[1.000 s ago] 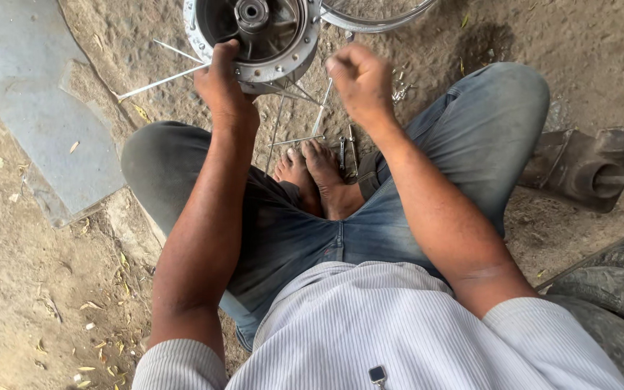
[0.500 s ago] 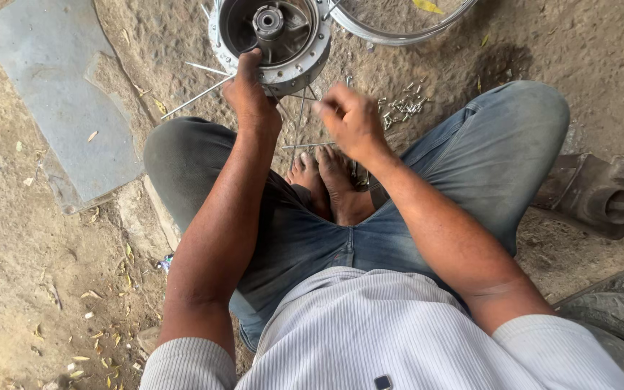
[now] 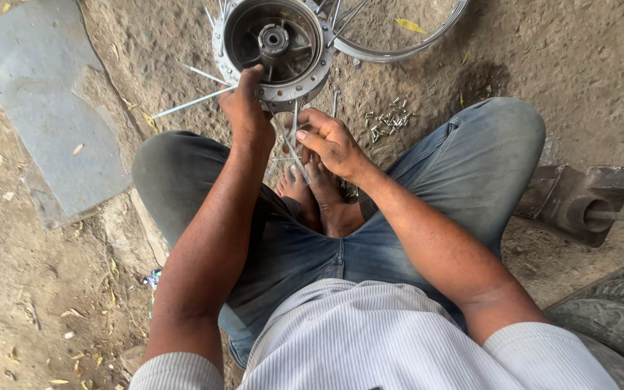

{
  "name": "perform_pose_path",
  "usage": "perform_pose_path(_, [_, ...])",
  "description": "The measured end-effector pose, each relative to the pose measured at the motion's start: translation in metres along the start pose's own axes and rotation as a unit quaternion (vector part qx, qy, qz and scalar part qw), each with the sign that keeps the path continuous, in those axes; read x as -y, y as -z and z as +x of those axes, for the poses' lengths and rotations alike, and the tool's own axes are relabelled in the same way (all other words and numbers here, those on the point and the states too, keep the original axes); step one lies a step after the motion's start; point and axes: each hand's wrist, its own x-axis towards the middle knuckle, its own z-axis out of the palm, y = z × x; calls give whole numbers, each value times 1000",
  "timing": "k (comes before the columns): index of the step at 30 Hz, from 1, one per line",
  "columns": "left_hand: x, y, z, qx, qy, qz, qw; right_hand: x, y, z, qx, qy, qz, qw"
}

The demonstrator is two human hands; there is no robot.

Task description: The person sits on the ground and assembles a bicycle wheel by inserting spokes into the hub and attaching them to the rim. They handle the hub, rim, and spokes, tightening the connections by hand.

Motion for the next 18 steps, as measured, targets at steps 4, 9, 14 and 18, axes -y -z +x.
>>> perform_pose_path(4, [3, 2, -3, 5, -19, 43, 999, 5, -6, -1, 18, 59, -74, 995])
perform_pose_path(9, [3, 1, -1, 6, -13, 16, 1000, 17, -4, -4, -19, 29, -284, 958])
perform_pose_path(14, [-3, 4, 3, -1, -4, 51, 999, 33, 18, -1, -33, -101, -289, 951])
perform_pose_path(18, [-2, 7, 7, 4, -50, 77, 996, 36, 48, -1, -117, -123, -278, 945])
